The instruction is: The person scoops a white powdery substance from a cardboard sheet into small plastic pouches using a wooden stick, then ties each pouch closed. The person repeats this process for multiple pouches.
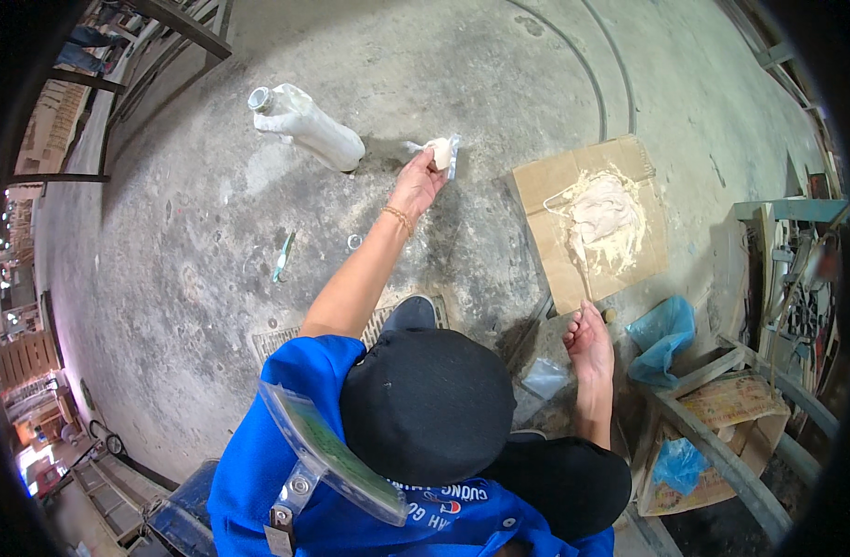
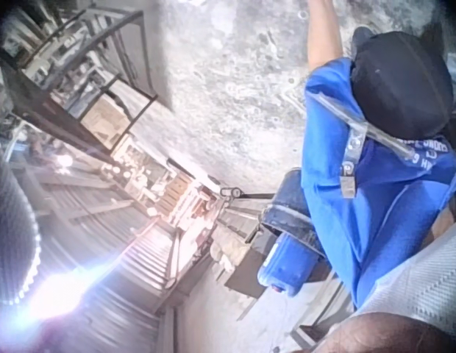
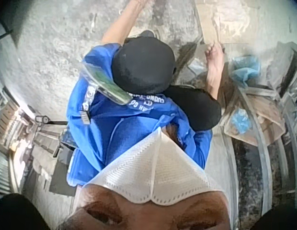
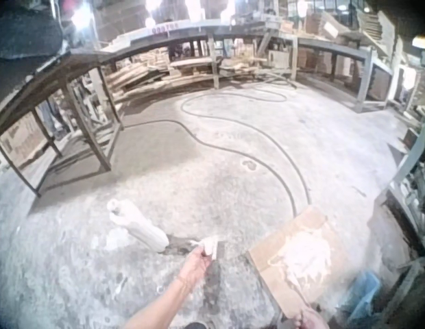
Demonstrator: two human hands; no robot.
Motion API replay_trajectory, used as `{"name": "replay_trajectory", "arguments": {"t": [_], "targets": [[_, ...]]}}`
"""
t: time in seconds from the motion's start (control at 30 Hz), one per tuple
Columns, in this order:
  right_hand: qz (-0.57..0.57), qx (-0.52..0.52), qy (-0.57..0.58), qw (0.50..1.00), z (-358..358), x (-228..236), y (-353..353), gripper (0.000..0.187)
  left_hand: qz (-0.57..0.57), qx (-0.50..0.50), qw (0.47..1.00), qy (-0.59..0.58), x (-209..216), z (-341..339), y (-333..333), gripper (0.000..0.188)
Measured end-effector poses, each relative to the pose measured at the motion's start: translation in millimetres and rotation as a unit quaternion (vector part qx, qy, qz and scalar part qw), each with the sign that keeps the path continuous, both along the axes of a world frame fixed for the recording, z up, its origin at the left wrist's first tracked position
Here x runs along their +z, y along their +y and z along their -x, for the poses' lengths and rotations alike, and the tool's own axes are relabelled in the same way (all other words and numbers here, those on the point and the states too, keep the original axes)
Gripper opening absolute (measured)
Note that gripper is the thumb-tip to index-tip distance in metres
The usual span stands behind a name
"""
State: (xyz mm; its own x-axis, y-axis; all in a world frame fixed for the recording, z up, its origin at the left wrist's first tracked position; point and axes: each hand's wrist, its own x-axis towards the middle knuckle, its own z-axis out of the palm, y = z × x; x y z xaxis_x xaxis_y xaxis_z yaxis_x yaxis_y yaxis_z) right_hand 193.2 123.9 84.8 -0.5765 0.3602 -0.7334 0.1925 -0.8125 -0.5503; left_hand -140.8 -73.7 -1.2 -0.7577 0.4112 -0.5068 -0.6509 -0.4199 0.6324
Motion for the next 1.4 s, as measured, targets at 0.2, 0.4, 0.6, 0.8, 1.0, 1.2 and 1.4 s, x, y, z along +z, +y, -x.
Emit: {"name": "replay_trajectory", "arguments": {"t": [0.2, 0.4, 0.6, 0.8, 1.0, 1.2, 1.4], "targets": [[-0.022, -0.018, -0.007, 1.0, -3.0, -4.2, 7.5, 0.021, 0.143, 0.05, 0.983, -0.108, -9.1, -40.3, 9.2, 0.024], [-0.122, 0.032, -0.045, 0.991, -4.9, -18.9, 7.4, 0.019, 0.087, -0.093, 0.986, -0.111, 3.3, -104.8, 28.3, 0.016], [-0.706, 0.207, -0.223, 0.64, -39.6, -54.5, 17.7, 0.028, 0.083, -0.242, 0.96, -0.111, 14.0, -136.6, 55.6, 0.02], [-0.713, 0.208, -0.314, 0.592, -38.0, -61.9, 16.0, 0.036, 0.148, -0.3, 0.94, -0.072, 14.8, -147.9, 64.0, 0.027], [-0.686, 0.232, -0.247, 0.644, -47.6, -68.3, 39.0, 0.027, 0.129, -0.421, 0.898, -0.012, 11.9, -143.6, 106.3, 0.026], [-0.601, 0.139, -0.111, 0.779, -26.0, -47.3, 16.1, 0.029, 0.169, -0.384, 0.907, 0.023, 0.7, -140.4, 116.7, 0.019], [-0.554, 0.19, -0.173, 0.792, -18.7, -19.0, 53.4, 0.03, 0.203, -0.418, 0.884, 0.056, -3.4, -108.0, 88.5, 0.017]]}}
